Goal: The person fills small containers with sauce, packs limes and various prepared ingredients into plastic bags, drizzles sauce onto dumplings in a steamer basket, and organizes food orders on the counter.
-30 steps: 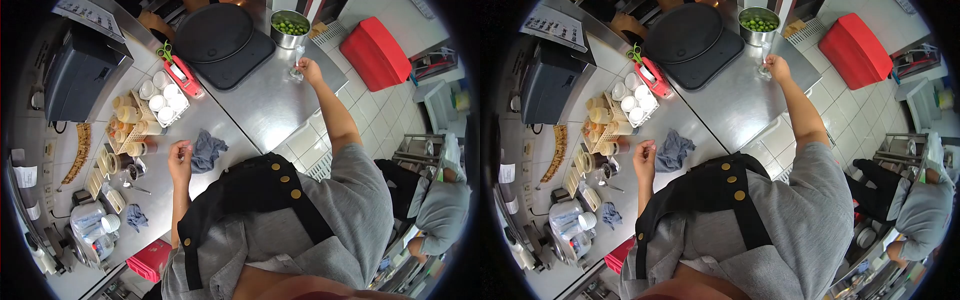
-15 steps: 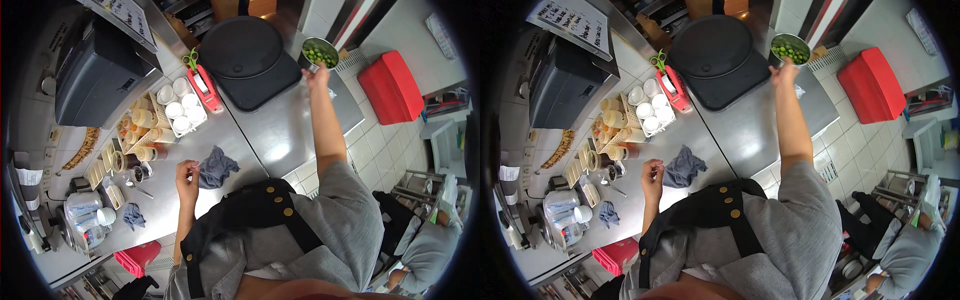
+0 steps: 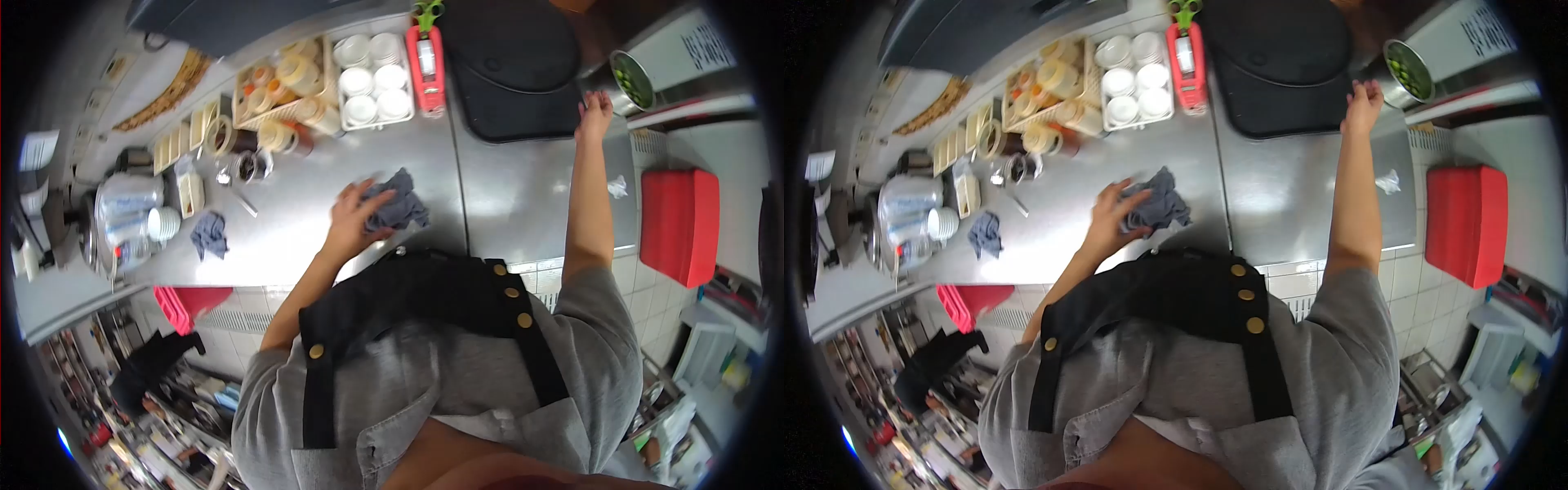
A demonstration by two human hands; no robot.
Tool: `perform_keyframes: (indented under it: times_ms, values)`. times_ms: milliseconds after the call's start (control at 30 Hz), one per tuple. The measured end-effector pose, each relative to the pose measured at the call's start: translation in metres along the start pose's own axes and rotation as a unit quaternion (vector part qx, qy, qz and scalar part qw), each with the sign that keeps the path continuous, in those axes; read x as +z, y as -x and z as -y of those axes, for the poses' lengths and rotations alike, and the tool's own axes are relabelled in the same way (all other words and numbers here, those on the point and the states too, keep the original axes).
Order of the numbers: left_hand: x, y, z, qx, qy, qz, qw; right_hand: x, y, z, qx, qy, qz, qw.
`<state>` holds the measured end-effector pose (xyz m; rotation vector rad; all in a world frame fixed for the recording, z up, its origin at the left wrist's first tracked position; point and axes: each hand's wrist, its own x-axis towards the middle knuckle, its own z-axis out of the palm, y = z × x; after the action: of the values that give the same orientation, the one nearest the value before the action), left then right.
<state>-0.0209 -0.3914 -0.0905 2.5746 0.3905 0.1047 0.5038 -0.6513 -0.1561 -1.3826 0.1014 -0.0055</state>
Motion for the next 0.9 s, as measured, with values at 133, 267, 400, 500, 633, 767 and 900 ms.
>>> perform_keyframes:
  times_ms: [133,267,400,500,633,767,900]
  values:
    - [0.059,0.004,0.008,0.032,-0.089,0.020,0.995,0.018,0.101,-0.026,0.039,0.009,0.143,0.989]
    - [0.048,-0.001,0.028,-0.027,0.010,0.010,1.000,0.025,0.160,-0.016,0.079,0.033,0.243,0.966]
    - [0.007,0.021,0.039,-0.073,-0.022,-0.080,0.994,0.022,0.175,-0.003,0.086,0.084,0.291,0.949]
    - [-0.007,0.056,0.074,-0.078,-0.038,-0.096,0.992,0.020,0.177,-0.007,0.079,0.115,0.308,0.941]
    - [-0.026,0.110,0.134,-0.333,-0.110,-0.022,0.936,0.034,0.188,-0.013,0.089,0.134,0.312,0.936]
    - [-0.065,0.163,0.222,-0.508,-0.074,-0.076,0.855,0.059,0.215,-0.020,0.105,0.132,0.324,0.931]
    - [-0.115,0.198,0.295,-0.513,-0.075,-0.271,0.811,0.098,0.267,-0.030,0.090,0.128,0.333,0.930]
